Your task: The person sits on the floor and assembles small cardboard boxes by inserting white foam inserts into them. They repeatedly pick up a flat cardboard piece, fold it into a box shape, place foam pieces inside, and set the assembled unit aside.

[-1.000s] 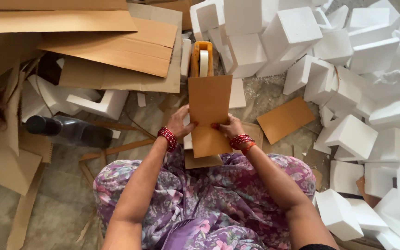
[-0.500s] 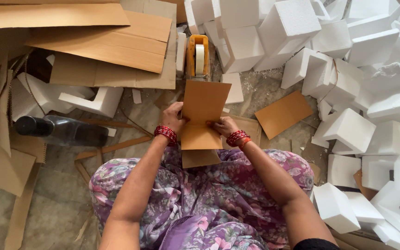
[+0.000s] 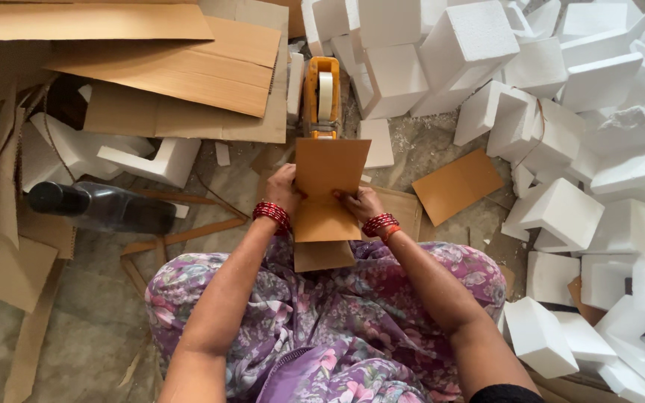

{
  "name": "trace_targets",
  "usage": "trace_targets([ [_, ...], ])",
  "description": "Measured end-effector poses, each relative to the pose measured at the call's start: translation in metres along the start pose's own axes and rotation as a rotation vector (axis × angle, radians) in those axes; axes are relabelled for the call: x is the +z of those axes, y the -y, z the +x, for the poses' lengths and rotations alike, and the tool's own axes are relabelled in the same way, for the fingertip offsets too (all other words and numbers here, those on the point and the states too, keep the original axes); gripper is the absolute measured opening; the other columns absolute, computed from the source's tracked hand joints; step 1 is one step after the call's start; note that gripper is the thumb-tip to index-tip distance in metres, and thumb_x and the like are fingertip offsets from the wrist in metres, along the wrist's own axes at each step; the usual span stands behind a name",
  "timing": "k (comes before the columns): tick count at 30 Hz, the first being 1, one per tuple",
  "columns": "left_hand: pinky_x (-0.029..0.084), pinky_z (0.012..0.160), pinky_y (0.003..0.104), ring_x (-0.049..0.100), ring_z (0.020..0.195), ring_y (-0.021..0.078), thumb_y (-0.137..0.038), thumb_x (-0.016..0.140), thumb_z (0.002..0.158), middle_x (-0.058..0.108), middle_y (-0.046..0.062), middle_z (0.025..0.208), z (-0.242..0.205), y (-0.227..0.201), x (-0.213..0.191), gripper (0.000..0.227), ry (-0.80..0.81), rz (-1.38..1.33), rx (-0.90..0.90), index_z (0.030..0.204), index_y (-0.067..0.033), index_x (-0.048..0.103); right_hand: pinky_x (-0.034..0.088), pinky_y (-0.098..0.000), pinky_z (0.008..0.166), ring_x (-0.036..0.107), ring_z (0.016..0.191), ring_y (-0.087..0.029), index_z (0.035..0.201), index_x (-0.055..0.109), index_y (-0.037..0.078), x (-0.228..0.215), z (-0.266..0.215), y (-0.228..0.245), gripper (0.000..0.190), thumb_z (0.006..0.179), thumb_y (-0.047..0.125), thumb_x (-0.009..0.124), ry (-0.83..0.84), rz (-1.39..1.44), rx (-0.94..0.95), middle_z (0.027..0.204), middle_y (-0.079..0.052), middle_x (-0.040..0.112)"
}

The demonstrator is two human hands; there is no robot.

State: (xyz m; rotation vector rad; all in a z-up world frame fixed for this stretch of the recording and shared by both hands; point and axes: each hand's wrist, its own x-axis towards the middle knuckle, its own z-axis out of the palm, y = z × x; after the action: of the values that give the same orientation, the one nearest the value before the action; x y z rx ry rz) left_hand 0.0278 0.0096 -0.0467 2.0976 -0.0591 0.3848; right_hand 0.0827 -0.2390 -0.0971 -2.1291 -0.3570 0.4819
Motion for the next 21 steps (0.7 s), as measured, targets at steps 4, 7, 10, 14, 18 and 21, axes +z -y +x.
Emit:
trace_targets([
  [4,0.056,0.087,0.036,0.071,0.099,0.0293,0.000,0.086,0.071,0.072,0.012,0.105,0.001,-0.002,-0.002,0.037,-0.002,-0.114,-0.122,0.105,-0.0073,0.074,0.056,-0.0323,0.067,0.070,0.067,-0.014,0.109,0.081,0.011,0.001,0.008,-0.016,0.034,0.097,0.041,0.069,0.135,-0.130,0.040,0.083,-0.011,0.078],
  [7,0.058,0.083,0.033,0.073,0.095,0.0249,0.000,0.084,0.071,0.074,0.009,0.105,-0.001,0.000,0.003,0.039,-0.041,-0.179,-0.147,0.107,-0.0080,0.074,0.056,-0.0350,0.069,0.067,0.070,-0.018,0.105,0.080,0.004,0.003,0.016,-0.038,0.038,0.100,0.041,0.073,0.238,-0.153,0.206,0.084,-0.017,0.078],
  [10,0.062,0.080,0.031,0.075,0.092,0.0227,0.005,0.078,0.069,0.075,0.007,0.106,-0.001,0.002,0.005,0.039,-0.055,-0.137,-0.018,0.105,-0.0093,0.076,0.058,-0.0326,0.072,0.072,0.073,-0.014,0.111,0.080,0.011,0.009,0.022,-0.053,0.030,0.091,0.032,0.071,0.269,-0.108,0.025,0.090,-0.010,0.080],
  [14,0.061,0.078,0.033,0.074,0.092,0.0237,0.004,0.082,0.068,0.075,0.007,0.106,-0.001,0.006,0.003,0.028,-0.081,-0.040,0.095,0.092,-0.0080,0.073,0.061,-0.0332,0.071,0.074,0.074,-0.014,0.106,0.076,0.004,0.015,0.024,-0.052,0.030,0.086,0.025,0.074,-0.042,-0.153,-0.018,0.090,-0.012,0.079],
  [18,0.060,0.080,0.035,0.072,0.094,0.0251,0.007,0.078,0.069,0.073,0.007,0.109,-0.004,0.009,0.008,0.029,-0.050,-0.049,0.047,0.093,-0.0071,0.073,0.058,-0.0373,0.069,0.071,0.073,-0.019,0.109,0.077,0.005,0.018,0.017,-0.046,0.036,0.090,0.035,0.074,-0.012,-0.071,0.109,0.088,-0.014,0.079],
  [21,0.057,0.085,0.039,0.068,0.100,0.0281,0.005,0.080,0.067,0.071,0.007,0.109,-0.001,0.006,0.011,0.029,-0.083,0.042,0.094,0.092,-0.0059,0.071,0.059,-0.0372,0.069,0.073,0.073,-0.018,0.108,0.079,0.007,0.018,0.024,-0.047,0.043,0.089,0.045,0.076,0.071,-0.037,0.229,0.086,-0.012,0.080],
])
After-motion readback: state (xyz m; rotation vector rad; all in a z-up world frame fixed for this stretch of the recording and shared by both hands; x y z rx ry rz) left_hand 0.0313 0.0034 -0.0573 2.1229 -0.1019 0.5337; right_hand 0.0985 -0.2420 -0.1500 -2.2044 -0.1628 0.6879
